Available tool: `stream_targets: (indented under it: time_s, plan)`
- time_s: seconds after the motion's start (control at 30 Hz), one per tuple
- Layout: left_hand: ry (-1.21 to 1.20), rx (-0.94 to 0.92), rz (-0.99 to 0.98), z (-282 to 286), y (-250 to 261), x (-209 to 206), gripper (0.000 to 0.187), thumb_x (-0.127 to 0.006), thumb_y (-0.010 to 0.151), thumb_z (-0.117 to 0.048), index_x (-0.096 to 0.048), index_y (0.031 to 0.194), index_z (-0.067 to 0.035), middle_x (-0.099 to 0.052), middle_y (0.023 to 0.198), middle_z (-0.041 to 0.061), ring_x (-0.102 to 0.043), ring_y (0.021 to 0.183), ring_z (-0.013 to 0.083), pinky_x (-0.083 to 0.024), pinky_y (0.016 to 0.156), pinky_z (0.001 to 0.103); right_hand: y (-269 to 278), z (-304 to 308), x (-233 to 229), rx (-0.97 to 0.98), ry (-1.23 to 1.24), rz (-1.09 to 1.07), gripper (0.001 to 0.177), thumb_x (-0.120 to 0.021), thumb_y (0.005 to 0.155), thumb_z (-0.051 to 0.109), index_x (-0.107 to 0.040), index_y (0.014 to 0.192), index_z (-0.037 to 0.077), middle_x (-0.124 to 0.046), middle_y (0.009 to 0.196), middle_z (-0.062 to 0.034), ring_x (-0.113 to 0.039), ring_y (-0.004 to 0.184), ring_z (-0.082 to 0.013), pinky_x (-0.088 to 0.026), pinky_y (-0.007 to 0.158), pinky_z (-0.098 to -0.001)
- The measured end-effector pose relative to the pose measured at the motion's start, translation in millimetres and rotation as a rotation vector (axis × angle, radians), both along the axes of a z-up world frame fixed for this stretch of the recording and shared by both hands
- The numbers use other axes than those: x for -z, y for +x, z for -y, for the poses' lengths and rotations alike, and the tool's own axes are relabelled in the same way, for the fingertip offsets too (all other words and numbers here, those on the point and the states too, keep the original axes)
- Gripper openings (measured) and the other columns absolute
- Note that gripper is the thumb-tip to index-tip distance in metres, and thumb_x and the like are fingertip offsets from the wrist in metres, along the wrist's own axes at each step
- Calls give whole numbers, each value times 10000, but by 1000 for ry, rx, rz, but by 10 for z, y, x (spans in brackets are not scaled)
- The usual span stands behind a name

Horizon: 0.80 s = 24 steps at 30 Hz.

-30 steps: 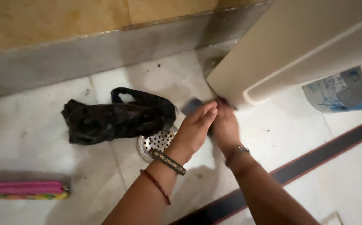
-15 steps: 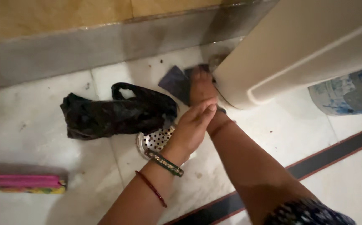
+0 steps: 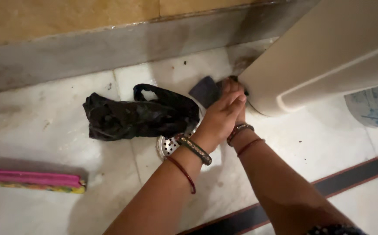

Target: The person cleans a bathroom sink and the surrounding wall and floor using a cloth, then washes small plastic containers in the sink by hand.

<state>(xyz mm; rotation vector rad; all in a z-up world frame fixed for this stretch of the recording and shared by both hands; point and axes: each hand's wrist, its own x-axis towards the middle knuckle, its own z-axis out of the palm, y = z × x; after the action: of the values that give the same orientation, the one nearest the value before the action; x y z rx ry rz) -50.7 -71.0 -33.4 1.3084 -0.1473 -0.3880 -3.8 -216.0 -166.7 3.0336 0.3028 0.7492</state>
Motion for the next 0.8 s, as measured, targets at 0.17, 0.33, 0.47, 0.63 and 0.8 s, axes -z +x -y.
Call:
stream_targets:
  time_s: [0.17, 0.33, 0.47, 0.63, 0.8]
  plan:
    - [-85, -26, -31, -171, -34, -148, 562, -566, 1004, -437, -601, 1380, -21, -656, 1399, 108, -590, 1310, 197, -439, 1100, 314, -585, 236, -312, -87, -200, -129, 530, -570, 846, 122, -531, 1353, -28, -642, 1284, -215, -570, 1196, -374, -419, 1031, -491]
    - [-41, -29, -71, -403, -50, -164, 546, -565, 1002, -411, -602, 1380, -18, -666, 1382, 96, -590, 1294, 186, -434, 1092, 310, -686, 81, -434, 28, 202, -189, 468, -545, 940, 123, -538, 1384, -23, -578, 1413, -210, -521, 1334, -414, -414, 1139, -442]
    - [-57, -42, -94, -276, -104, -67, 527, -563, 1011, -390, -607, 1377, -14, -653, 1393, 89, -574, 1307, 178, -418, 1108, 307, -72, -119, -408, -55, -28, -206, 538, -620, 845, 240, -567, 1296, -50, -519, 1399, -298, -468, 1279, -481, -368, 1058, -481]
    - [-107, -17, -74, -333, -147, -112, 524, -570, 1011, -374, -588, 1388, -11, -648, 1408, 96, -580, 1319, 179, -426, 1115, 305, -204, -77, -578, 206, 160, -676, 324, -539, 985, 232, -647, 1216, 32, -601, 1374, -171, -499, 1354, -382, -383, 1178, -436]
    - [-159, -39, -147, -439, -183, -172, 533, -584, 996, -358, -582, 1395, -5, -660, 1383, 106, -585, 1301, 185, -434, 1095, 311, -904, 186, -581, 104, 235, -218, 550, -531, 850, 107, -538, 1357, -106, -546, 1378, -280, -471, 1294, -473, -423, 1025, -452]
